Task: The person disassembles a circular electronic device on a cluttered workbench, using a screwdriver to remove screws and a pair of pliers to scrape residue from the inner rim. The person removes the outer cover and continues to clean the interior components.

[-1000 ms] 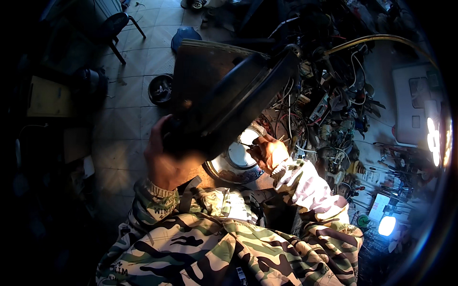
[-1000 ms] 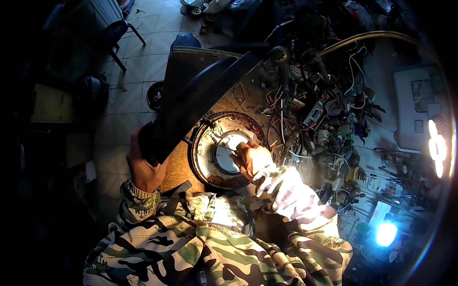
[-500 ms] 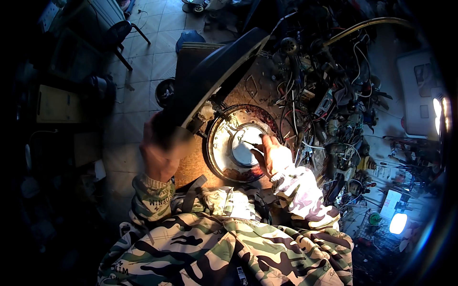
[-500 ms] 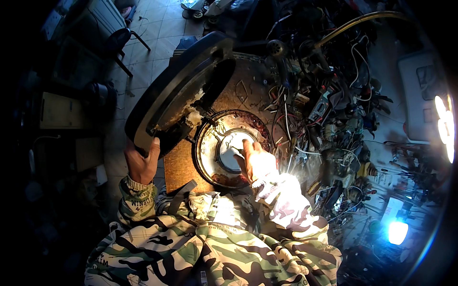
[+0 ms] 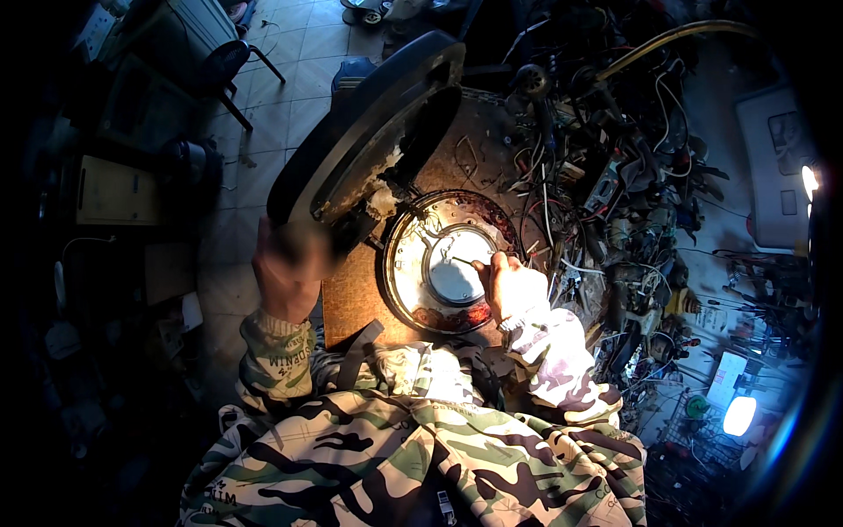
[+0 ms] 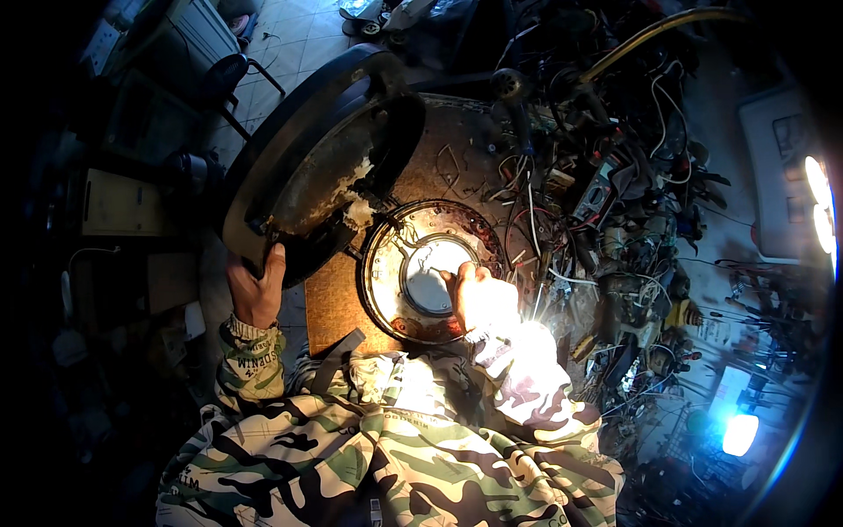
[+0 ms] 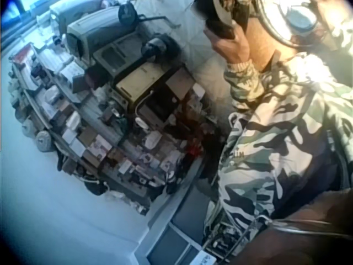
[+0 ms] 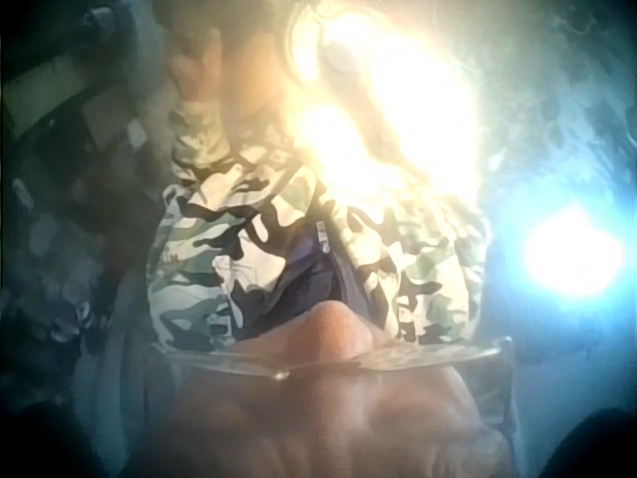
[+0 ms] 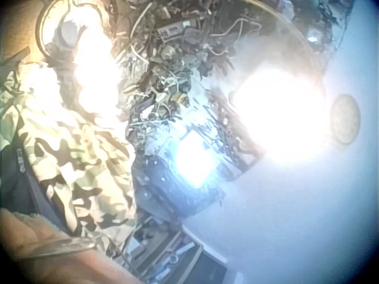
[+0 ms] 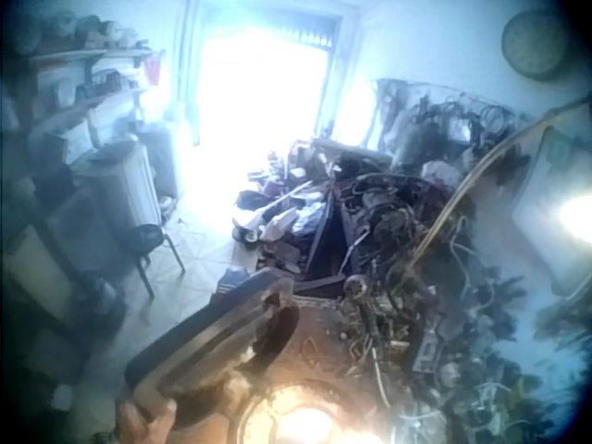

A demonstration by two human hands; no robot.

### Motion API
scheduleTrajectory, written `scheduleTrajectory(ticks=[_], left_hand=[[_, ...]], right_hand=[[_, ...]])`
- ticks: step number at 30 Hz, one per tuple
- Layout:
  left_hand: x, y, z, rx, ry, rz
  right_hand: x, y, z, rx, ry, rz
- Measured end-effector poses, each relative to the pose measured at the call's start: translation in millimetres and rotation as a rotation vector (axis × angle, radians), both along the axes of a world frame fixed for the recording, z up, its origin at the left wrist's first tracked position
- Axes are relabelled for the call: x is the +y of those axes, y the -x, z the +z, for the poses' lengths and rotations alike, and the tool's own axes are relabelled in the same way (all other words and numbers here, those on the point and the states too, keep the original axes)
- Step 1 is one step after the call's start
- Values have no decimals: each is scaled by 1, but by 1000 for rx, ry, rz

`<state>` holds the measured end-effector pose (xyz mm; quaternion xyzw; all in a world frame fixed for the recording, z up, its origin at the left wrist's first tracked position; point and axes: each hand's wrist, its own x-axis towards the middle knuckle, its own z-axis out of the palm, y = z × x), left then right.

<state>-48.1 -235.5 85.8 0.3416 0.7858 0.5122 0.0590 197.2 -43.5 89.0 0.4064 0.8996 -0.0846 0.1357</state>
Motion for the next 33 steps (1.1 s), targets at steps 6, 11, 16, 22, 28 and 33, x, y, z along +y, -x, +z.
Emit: scheduleTrajectory(ticks=[6,11,16,22,28,33], left_hand=[[-4,-2,-2,-121,-27,-10],[-5,0,0,-162,-37,-48],[-1,1,-2,-49,-88,-12],[-2,2,-2,-120,-51,-2],[-1,4,-6,-84,-94,4],[-4,4,-4,-74,-47,7]], right_hand=[[3,-8,4,506,82,202],[0,-9,20,149,191,70],[-4,-10,9,322,198,5],[-3,-13,6,476,150,48],[-7,-21,7,329,147,71],[-12,-14,25,470,175,14]])
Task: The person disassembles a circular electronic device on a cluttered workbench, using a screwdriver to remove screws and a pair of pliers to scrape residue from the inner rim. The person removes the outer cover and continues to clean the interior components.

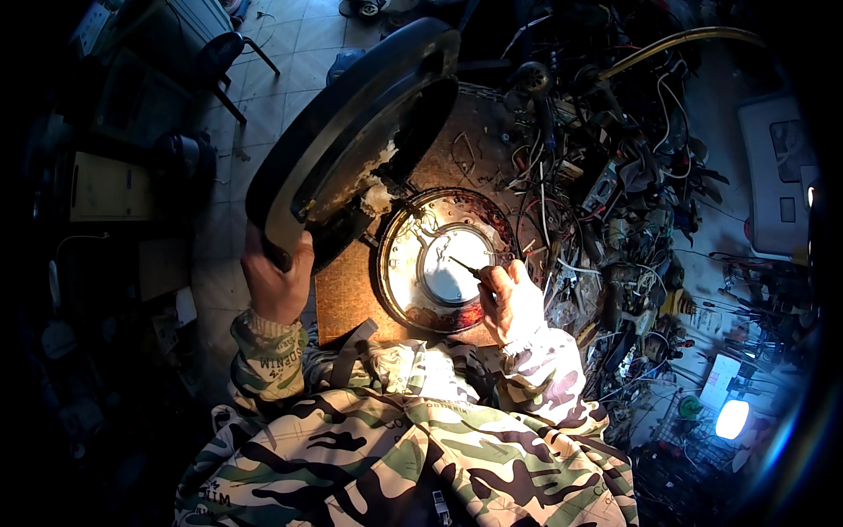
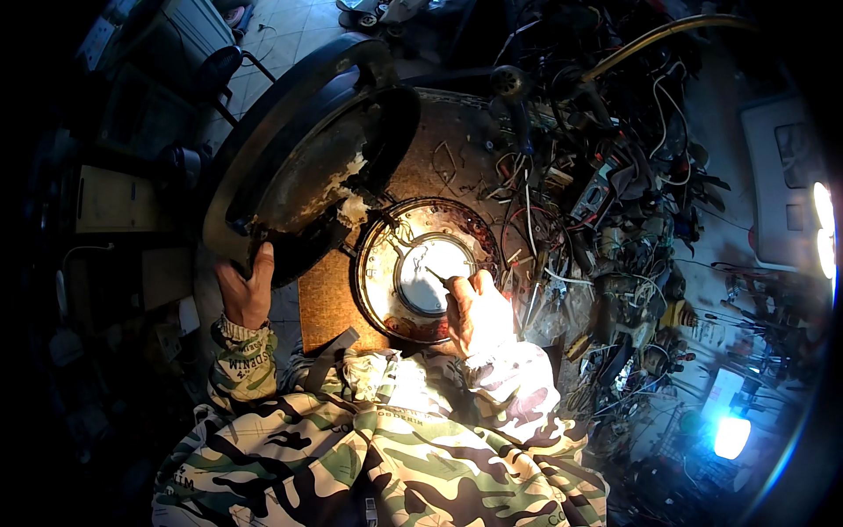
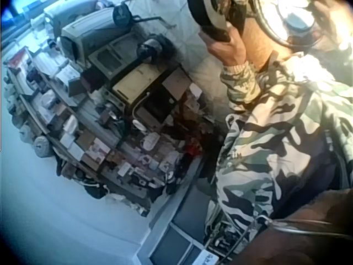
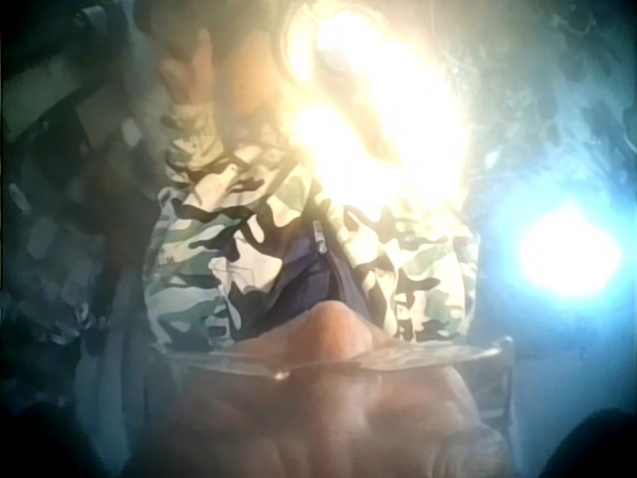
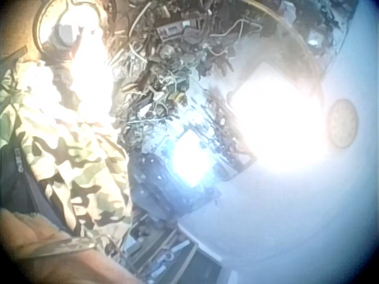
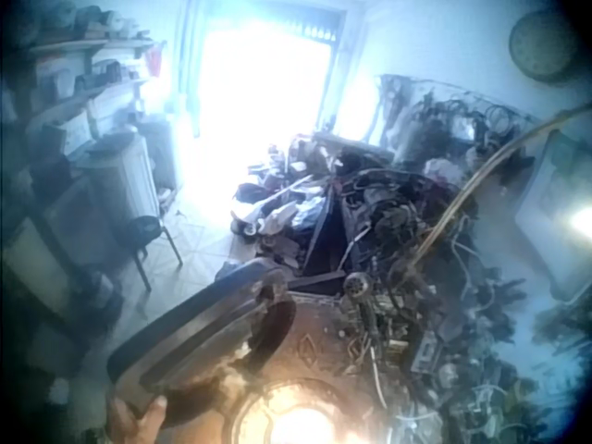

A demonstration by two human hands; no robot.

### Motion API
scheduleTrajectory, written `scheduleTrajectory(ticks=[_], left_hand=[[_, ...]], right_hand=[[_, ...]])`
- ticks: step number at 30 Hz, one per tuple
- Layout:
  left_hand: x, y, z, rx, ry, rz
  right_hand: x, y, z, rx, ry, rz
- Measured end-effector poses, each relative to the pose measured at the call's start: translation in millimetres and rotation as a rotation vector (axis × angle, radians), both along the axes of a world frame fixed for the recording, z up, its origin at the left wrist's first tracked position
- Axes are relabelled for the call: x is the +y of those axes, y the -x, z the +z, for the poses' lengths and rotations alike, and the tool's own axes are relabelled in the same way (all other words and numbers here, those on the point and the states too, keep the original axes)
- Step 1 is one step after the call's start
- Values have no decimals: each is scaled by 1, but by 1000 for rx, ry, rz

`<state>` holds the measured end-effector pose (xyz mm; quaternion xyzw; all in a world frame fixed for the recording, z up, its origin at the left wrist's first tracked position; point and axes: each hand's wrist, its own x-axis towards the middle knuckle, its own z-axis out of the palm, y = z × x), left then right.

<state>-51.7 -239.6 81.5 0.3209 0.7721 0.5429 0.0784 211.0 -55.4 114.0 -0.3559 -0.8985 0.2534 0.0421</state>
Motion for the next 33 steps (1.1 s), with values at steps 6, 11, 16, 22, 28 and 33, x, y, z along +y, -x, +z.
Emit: scheduleTrajectory(ticks=[6,11,16,22,28,33], left_hand=[[5,-2,6,-19,-43,-7],[6,-2,6,20,-52,6],[3,0,3,27,-28,2],[2,-1,3,8,-35,25],[7,0,4,-24,-32,4],[-4,-10,11,4,-3,67]], right_hand=[[-1,11,-4,6,0,14],[2,10,-21,-9,-19,32],[5,10,-26,-36,-37,37],[5,10,-26,-69,-40,-21],[9,17,-16,-245,-62,111],[32,58,-54,-325,529,834]])
